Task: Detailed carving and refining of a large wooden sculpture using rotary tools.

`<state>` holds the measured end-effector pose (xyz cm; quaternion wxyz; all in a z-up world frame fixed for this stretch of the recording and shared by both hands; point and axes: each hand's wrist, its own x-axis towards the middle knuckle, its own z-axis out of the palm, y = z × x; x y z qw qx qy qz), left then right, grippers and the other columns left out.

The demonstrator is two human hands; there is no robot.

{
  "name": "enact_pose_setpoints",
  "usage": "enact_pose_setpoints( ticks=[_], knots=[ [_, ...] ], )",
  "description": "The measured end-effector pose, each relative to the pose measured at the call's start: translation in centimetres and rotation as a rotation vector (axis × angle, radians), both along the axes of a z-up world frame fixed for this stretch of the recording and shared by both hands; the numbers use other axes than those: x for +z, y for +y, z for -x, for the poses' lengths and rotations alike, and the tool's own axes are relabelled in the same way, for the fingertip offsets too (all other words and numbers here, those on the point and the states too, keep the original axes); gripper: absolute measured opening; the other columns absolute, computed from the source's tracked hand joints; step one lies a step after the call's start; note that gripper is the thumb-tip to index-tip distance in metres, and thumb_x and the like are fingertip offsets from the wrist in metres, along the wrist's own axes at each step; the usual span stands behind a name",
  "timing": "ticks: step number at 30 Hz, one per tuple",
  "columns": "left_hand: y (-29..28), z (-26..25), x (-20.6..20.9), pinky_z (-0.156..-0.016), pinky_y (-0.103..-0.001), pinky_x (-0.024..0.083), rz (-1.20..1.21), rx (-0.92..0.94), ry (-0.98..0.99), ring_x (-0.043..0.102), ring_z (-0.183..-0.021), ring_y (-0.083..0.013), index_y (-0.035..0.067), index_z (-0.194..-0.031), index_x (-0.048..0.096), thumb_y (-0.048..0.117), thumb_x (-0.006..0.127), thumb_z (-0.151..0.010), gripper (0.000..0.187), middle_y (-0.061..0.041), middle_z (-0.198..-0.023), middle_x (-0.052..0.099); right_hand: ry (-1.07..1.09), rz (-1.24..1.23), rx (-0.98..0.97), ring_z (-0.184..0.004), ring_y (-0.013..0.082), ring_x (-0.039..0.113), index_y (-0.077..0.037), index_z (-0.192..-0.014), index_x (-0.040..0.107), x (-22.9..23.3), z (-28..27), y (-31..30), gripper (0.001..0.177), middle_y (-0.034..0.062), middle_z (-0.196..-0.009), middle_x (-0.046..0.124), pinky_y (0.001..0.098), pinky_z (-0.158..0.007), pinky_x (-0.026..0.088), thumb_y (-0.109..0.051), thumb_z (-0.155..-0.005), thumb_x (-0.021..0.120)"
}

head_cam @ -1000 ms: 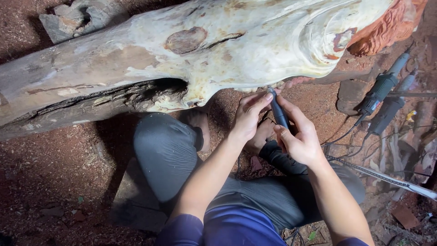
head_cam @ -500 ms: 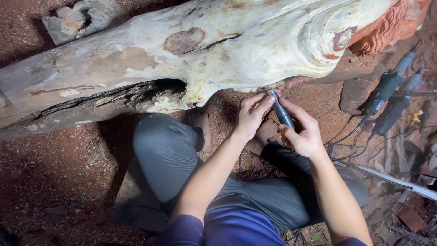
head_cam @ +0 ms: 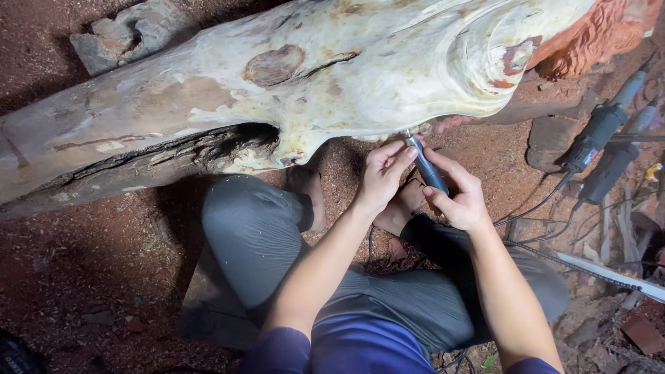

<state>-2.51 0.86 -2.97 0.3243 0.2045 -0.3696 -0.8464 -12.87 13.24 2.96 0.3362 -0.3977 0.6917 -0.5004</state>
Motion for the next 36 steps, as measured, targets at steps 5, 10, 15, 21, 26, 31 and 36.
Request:
enact_pose_setpoints(
  ticks=[5,10,15,21,26,31,36],
  knots=[
    [0.8,0.4,-1.0,-0.088,-0.045,0.059,0.033,0.021,-0.035,0.068,-0.100,-0.0227,0.005,-0.114,0.075,0.018,0.068,-0.103,0.019,-0.013,-0.098,0.073,-0.012,0.027,-0.020,-0.045,0.0210,0.063,0.005,-0.145,0.054,-0.7,0.3,0.6,0.064,0.0224,-0.086,0.065,0.0297,-0.030,0.049,0.013,-0.082,0.066],
    [0.6,0.3,0.5,-0.089,-0.045,0.059,0.029,0.027,-0.017,0.067,-0.104,-0.0204,0.006,-0.116,0.075,0.019,0.069,-0.102,0.020,-0.012,-0.099,0.072,0.027,0.048,-0.015,-0.045,0.0223,0.065,0.006,-0.144,0.055,-0.1,0.0,0.5,0.063,0.0207,-0.077,0.064,0.0286,-0.031,0.050,0.013,-0.082,0.066],
    [0.1,-0.1,0.6,-0.093,-0.045,0.057,-0.014,0.027,-0.018,0.065,-0.107,-0.0220,0.005,-0.116,0.075,0.019,0.069,-0.102,0.021,-0.013,-0.105,0.073,0.020,0.060,0.001,-0.047,0.0204,0.065,0.004,-0.143,0.057,0.6,-0.7,-0.4,0.062,0.0197,-0.080,0.065,0.0285,-0.031,0.048,0.011,-0.082,0.067],
    [0.7,0.9,0.6,-0.098,-0.048,0.054,-0.051,-0.008,-0.037,0.067,-0.106,-0.0270,0.006,-0.117,0.075,0.020,0.067,-0.103,0.021,-0.015,-0.105,0.073,-0.003,0.063,-0.062,-0.048,0.0210,0.064,0.004,-0.149,0.050,1.1,-1.9,0.0,0.063,0.0221,-0.090,0.064,0.0283,-0.032,0.047,0.012,-0.088,0.061],
    [0.9,0.9,1.7,-0.099,-0.046,0.053,-0.097,0.003,-0.021,0.064,-0.109,-0.0219,0.008,-0.115,0.076,0.022,0.069,-0.102,0.020,-0.011,-0.107,0.074,0.044,-0.039,-0.109,-0.048,0.0225,0.064,-0.001,-0.150,0.051,2.2,-2.1,0.5,0.064,0.0241,-0.099,0.065,0.0268,-0.031,0.047,0.009,-0.088,0.063],
    [0.7,0.8,2.2,-0.105,-0.051,0.048,-0.114,0.000,-0.031,0.067,-0.104,-0.0262,0.010,-0.108,0.077,0.025,0.071,-0.100,0.019,-0.011,-0.099,0.073,-0.093,-0.153,-0.094,-0.044,0.0216,0.061,-0.002,-0.151,0.049,5.5,-2.2,-1.0,0.066,0.0229,-0.093,0.062,0.0292,-0.028,0.049,0.010,-0.087,0.058],
    [0.8,1.3,1.8,-0.107,-0.052,0.045,-0.146,0.016,-0.044,0.066,-0.105,-0.0263,0.010,-0.106,0.078,0.028,0.071,-0.101,0.020,-0.010,-0.097,0.073,-0.121,-0.180,-0.100,-0.043,0.0240,0.061,-0.001,-0.149,0.050,5.5,-1.5,-1.3,0.065,0.0280,-0.101,0.063,0.0328,-0.026,0.049,0.013,-0.085,0.055]
  ],
)
